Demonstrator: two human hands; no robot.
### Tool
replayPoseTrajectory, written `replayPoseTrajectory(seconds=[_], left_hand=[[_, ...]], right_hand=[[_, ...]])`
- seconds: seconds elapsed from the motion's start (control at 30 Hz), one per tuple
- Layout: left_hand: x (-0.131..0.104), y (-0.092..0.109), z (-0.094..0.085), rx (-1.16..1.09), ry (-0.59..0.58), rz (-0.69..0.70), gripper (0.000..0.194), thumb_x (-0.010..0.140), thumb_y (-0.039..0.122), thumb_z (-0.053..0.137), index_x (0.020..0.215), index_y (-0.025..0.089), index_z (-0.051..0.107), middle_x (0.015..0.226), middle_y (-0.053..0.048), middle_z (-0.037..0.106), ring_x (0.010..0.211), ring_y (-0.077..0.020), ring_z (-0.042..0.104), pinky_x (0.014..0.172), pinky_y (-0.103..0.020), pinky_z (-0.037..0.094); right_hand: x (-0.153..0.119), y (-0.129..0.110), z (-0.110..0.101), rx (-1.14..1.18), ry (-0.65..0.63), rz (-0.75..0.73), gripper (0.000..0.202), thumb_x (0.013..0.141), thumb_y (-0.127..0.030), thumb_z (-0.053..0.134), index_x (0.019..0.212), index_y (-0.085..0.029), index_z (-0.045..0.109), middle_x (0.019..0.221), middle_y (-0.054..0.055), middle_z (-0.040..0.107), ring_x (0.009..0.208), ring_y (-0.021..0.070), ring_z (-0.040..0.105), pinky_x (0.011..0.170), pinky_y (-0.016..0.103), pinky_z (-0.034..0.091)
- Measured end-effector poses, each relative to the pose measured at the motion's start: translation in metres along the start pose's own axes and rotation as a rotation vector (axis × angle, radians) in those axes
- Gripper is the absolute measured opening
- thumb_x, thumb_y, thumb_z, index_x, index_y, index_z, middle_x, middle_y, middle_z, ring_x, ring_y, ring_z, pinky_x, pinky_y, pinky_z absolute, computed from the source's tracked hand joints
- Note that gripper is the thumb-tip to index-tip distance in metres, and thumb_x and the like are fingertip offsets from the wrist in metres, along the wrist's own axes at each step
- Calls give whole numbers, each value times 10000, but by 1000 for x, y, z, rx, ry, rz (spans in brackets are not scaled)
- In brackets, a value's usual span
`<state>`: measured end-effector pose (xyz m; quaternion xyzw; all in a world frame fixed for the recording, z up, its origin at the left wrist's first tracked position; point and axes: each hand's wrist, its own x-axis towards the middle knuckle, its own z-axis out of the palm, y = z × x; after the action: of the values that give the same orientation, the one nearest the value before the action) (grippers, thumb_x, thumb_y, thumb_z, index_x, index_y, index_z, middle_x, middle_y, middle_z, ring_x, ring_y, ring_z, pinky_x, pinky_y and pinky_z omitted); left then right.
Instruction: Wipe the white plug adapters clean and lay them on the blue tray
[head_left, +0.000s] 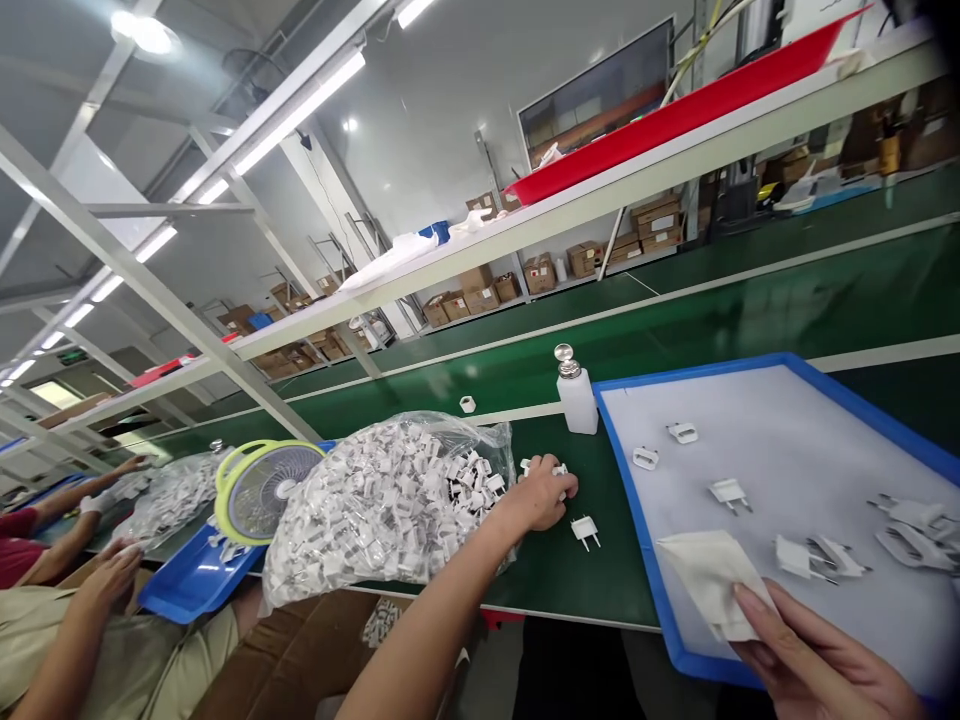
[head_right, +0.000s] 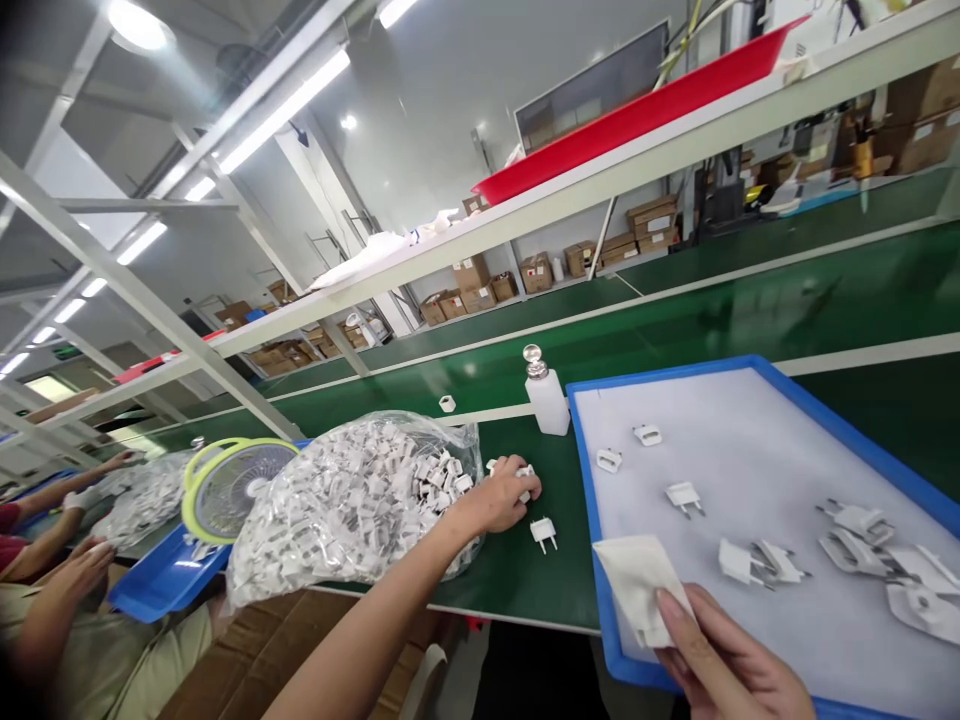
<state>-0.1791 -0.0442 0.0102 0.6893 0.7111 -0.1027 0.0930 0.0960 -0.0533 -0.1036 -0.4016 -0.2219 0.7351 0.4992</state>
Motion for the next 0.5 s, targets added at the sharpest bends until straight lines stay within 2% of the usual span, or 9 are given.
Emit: replayPoseTrajectory(seconds=[0.1, 0.2, 0.27, 0.33, 0.4, 0.47, 0.5], left_hand=[[-10, -4, -4, -42, -16, 0, 355, 985, 284, 636, 1335, 232, 608, 1524, -108, 504, 1330, -324, 539, 1028, -558, 527], [-18, -2, -4, -71, -9, -7, 357, 1001, 162, 507, 1302, 308, 633, 1617, -65, 426, 1420, -351, 442, 1057, -625, 489], [-25, 5, -2, -67, 33, -35, 438, 966, 77, 448, 1315, 276, 621, 1641, -95, 392, 1438, -392, 396, 1085, -709, 417], [-33, 15, 0, -56, 98, -58, 514, 905, -15, 405, 1345, 181, 585, 1649, -156, 356, 1451, -430, 349, 1125, -751, 322], [-41, 25, 1, -66, 143, -17, 585, 846, -81, 361, 1337, 158, 570, 1616, -144, 402, 1435, -376, 375, 1173, -639, 333], [-45, 33, 3, -95, 144, 86, 610, 823, -93, 369, 1311, 204, 582, 1530, -83, 513, 1364, -286, 464, 1165, -471, 402], [-45, 36, 5, -110, 136, 134, 603, 819, -85, 389, 1300, 218, 589, 1486, -72, 555, 1330, -264, 498, 1150, -426, 424]], right_hand=[[-4, -13, 16, 73, 69, 112, 503, 490, -225, 1010, 951, -218, 811, 896, 19, 794, 820, 250, 775, 696, 232, 668], [-9, -27, 37, 74, 103, 211, 521, 405, -239, 1028, 879, -207, 816, 904, 39, 794, 790, 232, 762, 679, 219, 657], [-11, -35, 48, 31, 113, 232, 506, 381, -264, 1027, 835, -189, 818, 882, 53, 786, 768, 213, 741, 668, 204, 644], [-12, -42, 56, -30, 141, 240, 487, 373, -297, 1022, 798, -175, 816, 852, 59, 773, 718, 180, 702, 636, 182, 624], [-13, -48, 64, -87, 176, 242, 482, 373, -338, 1014, 776, -166, 812, 866, 70, 766, 705, 164, 669, 620, 169, 608], [-13, -53, 71, -136, 225, 245, 489, 356, -366, 1006, 757, -169, 807, 881, 76, 762, 741, 171, 664, 611, 154, 593], [-13, -55, 75, -160, 234, 241, 489, 357, -376, 1001, 757, -173, 807, 887, 77, 761, 773, 181, 670, 619, 154, 591]])
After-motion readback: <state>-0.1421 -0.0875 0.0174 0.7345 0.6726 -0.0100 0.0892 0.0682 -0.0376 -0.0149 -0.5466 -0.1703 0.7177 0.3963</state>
